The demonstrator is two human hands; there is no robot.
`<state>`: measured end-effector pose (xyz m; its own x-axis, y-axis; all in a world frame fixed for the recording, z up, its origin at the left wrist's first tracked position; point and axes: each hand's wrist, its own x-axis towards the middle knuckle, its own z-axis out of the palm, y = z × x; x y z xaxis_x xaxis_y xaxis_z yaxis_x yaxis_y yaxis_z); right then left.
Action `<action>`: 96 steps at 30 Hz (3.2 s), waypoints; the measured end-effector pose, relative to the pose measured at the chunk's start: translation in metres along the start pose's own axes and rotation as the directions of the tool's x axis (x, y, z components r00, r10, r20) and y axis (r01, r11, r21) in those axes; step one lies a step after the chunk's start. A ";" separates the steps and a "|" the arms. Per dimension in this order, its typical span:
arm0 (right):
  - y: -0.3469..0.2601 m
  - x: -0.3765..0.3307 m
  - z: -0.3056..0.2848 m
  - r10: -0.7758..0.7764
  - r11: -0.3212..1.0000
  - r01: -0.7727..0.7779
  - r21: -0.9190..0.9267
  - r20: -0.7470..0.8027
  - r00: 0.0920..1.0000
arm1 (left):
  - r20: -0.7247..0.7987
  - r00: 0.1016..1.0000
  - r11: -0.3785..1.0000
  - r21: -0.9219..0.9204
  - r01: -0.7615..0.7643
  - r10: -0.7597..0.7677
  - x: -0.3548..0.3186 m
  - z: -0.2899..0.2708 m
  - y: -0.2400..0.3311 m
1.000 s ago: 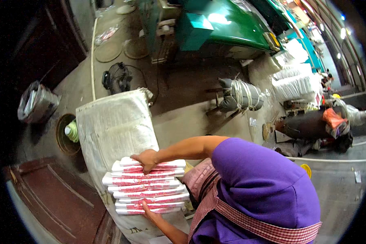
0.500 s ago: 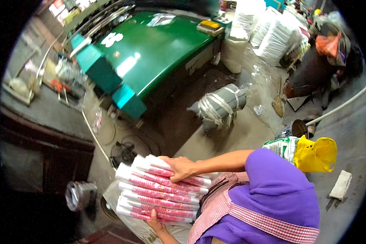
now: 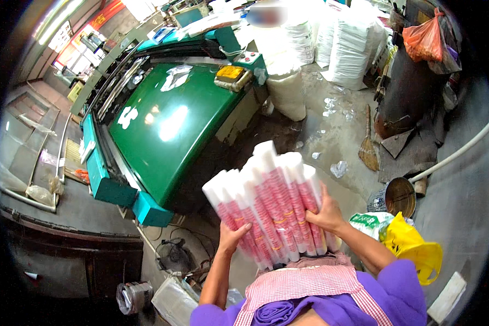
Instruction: The person packs bundles of red and white cylindrical candles into large white plastic bags. They arrange the candles inside the bags, fold the tops, and then use a marker to write on the exterior of the bags.
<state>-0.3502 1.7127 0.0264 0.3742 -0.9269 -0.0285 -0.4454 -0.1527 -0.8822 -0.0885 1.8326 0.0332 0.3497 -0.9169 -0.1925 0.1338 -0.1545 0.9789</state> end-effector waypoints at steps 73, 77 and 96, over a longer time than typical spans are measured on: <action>0.173 1.498 -0.331 -0.034 0.905 0.051 0.422 -0.048 0.998 | -0.107 0.987 0.918 0.391 -0.070 0.121 1.468 0.380 0.311; 0.191 1.542 -0.334 0.101 0.828 0.024 0.560 -0.191 0.976 | 0.156 0.987 0.847 0.527 -0.065 -0.021 1.575 0.415 0.360; 0.182 1.633 -0.249 0.566 0.802 0.032 0.597 -0.775 0.280 | 0.864 0.338 0.757 0.495 -0.426 -0.375 1.867 0.540 0.364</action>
<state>-0.0226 0.0865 -0.0638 -0.7781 -0.6116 -0.1430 0.1407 0.0522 -0.9887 0.1123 -0.1346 0.0672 -0.7329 -0.5694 -0.3723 -0.5065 0.0912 0.8574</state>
